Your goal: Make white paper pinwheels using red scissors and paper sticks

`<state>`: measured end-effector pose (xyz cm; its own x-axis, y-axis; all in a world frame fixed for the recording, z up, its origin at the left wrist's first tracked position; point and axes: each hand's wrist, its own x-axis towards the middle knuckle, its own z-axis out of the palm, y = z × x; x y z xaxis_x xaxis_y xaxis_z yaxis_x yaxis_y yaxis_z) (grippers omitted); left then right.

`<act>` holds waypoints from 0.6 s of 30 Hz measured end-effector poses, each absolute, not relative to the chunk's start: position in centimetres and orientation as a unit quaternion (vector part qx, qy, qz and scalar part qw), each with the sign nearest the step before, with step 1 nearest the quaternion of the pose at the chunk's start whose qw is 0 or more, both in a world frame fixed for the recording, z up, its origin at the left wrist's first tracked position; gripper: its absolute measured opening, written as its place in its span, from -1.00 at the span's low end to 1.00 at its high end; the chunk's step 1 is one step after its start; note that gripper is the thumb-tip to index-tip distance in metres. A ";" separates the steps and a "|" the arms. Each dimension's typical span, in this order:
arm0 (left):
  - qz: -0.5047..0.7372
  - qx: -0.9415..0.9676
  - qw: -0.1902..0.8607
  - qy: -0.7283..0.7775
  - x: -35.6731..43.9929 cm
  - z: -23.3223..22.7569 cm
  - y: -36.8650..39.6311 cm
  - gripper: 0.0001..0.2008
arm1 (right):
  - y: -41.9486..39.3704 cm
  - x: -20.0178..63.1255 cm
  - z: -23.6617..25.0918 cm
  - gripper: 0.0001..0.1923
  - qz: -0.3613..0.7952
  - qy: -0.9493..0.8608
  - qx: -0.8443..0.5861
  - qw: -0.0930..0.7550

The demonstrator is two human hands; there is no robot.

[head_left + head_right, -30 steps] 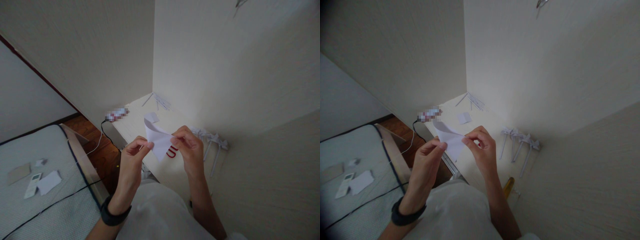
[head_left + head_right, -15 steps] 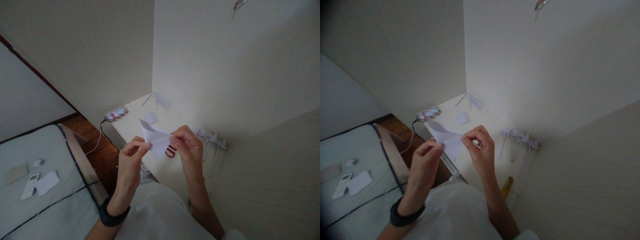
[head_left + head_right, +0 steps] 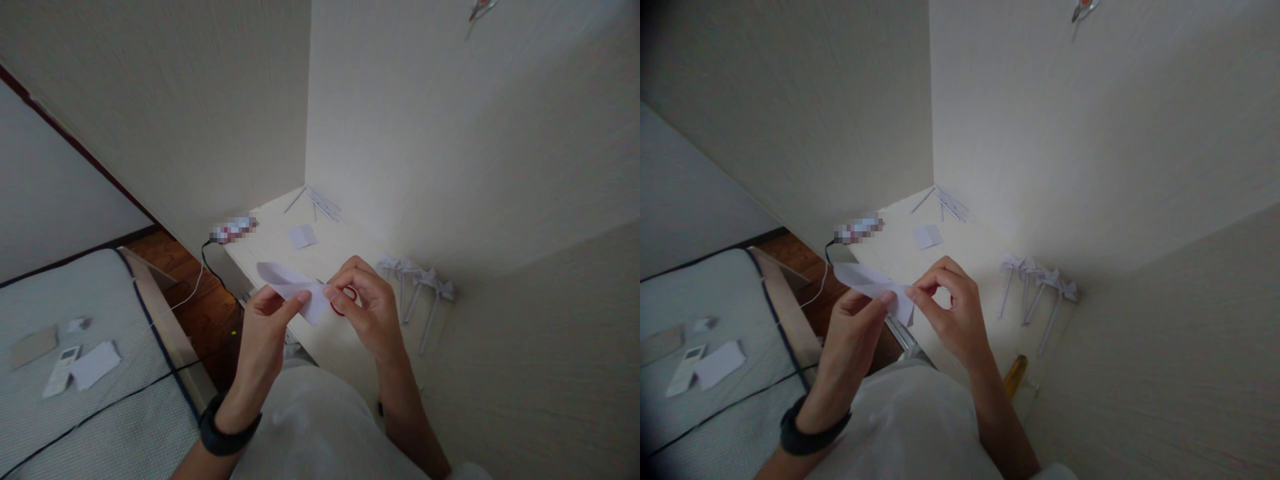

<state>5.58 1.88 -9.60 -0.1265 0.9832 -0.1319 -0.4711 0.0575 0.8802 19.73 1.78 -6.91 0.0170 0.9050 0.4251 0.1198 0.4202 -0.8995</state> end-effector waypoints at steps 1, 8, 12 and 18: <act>0.622 0.293 0.587 0.427 5.6 -9.6 1.9 -0.81 | 1.8 19.7 -6.9 -0.79 0.343 -0.615 -0.417 0.574; 0.641 0.277 0.573 0.429 5.5 -9.5 2.1 -0.81 | 1.8 19.8 -6.8 -0.79 0.338 -0.617 -0.427 0.568; 0.652 0.279 0.563 0.425 5.3 -9.1 2.2 -0.84 | 1.8 20.0 -6.8 -0.79 0.328 -0.620 -0.429 0.569; 0.673 0.271 0.543 0.424 5.2 -8.9 2.6 -0.88 | 1.9 20.1 -6.9 -0.78 0.333 -0.622 -0.421 0.570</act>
<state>5.24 2.56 -8.88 -0.2647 0.9595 -0.0960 -0.5002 -0.0515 0.8644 20.11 1.87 -6.89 0.0039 0.9038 0.4280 0.1439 0.4231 -0.8946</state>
